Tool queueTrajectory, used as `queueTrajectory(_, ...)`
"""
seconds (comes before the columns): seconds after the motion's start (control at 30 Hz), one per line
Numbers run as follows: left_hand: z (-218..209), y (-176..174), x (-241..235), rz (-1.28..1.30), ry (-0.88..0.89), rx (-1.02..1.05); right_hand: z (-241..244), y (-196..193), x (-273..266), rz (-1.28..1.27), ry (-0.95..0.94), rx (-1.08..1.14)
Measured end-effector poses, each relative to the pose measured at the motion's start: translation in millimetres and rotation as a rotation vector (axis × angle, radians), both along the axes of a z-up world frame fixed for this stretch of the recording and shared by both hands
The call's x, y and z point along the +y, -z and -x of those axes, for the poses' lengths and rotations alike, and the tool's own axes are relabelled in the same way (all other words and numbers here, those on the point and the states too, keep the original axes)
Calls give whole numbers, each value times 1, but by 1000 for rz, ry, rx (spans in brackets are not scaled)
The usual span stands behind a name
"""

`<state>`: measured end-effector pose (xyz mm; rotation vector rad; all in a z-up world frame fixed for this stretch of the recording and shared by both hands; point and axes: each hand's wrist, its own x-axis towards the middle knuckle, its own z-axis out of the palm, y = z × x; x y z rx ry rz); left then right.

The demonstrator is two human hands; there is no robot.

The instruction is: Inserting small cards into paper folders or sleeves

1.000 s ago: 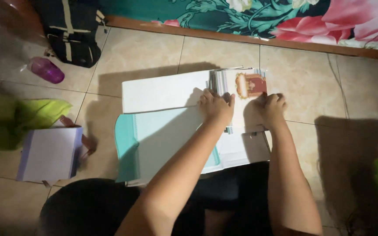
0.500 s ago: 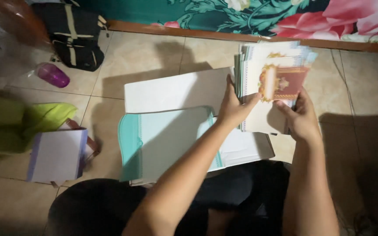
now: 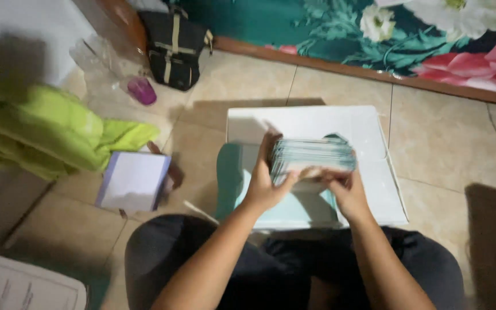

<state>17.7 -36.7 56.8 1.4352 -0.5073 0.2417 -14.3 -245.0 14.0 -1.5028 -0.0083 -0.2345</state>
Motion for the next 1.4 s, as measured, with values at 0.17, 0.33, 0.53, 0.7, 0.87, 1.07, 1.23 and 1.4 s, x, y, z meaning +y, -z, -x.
queueTrajectory(0.17,3,18,-10,29,105,52,-9,45,-5,-143,92,84)
queueTrajectory(0.33,7,-11,-4,-33,-9,-133,0,38,-10,-115,187,-33)
queueTrajectory(0.53,17,-29,-4,-248,-76,-48,7,0,8,-99,70,-102)
queueTrajectory(0.7,17,-27,15,-75,56,98,20,-6,-4,-2,-89,22)
queueTrajectory(0.87,21,-37,22,-15,142,58,26,16,-18,-57,-79,88)
queueTrajectory(1.07,15,-25,18,-116,107,16,16,12,-12,-23,-98,42)
queueTrajectory(1.23,17,-41,24,-485,-134,-416,15,3,-8,28,-64,-7)
queueTrajectory(1.4,15,-34,24,-460,-165,-484,17,27,-7,58,-50,4)
